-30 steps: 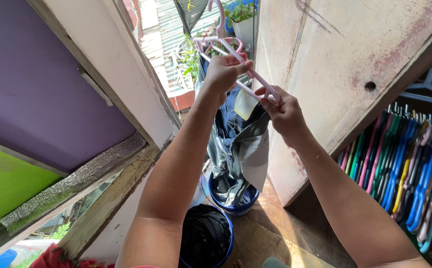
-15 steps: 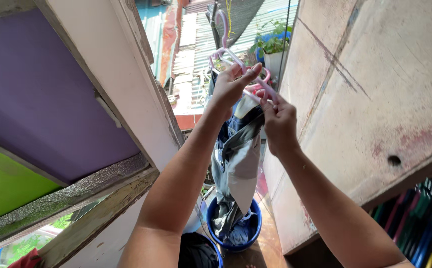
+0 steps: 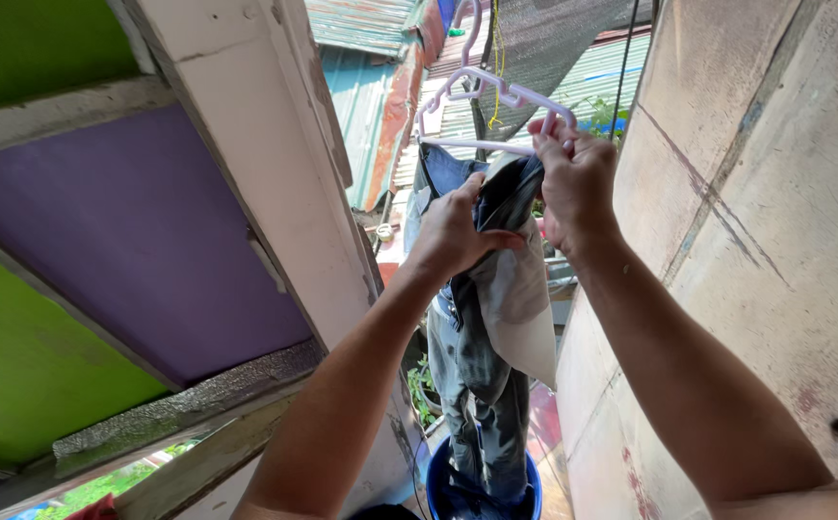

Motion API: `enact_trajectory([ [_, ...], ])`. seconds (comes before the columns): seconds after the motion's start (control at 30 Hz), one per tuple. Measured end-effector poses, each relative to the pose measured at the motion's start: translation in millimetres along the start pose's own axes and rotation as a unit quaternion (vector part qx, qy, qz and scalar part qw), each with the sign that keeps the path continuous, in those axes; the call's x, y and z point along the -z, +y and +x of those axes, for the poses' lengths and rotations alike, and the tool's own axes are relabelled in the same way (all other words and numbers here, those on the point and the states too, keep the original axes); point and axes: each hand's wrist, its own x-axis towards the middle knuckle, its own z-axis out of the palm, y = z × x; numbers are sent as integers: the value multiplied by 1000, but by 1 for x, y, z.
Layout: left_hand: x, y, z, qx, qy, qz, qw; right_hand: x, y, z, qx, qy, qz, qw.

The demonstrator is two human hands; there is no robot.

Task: The person takes wet jeans from a blue bucket, places them on a hanger, and hangs them on a clothesline. The person repeats this process for multiple pairs of jeans, hanging them one by one.

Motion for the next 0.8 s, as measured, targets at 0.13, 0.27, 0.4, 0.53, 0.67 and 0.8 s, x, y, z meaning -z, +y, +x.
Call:
enact_trajectory([
  [0.13, 33, -23, 41, -8, 68, 41, 997, -20, -21, 34, -4, -2, -3, 1000],
  [0.27, 75, -24, 65, 159, -17, -56, 985, -38, -41, 72, 33, -2, -13, 999],
  [0.4, 105, 3, 66, 157, -112, -232, 953, -63, -60, 108, 90, -29, 15, 995],
  [0.53, 108, 19, 95, 78, -28, -214, 973, -84, -68, 148, 58, -18, 31, 998],
  [0.67, 114, 22, 147, 72, 84, 15, 994, -105, -58, 200, 108, -37, 76, 991],
  [0.8, 131, 29, 188, 102, 143, 39, 984, -120, -62, 245, 118, -42, 97, 987],
])
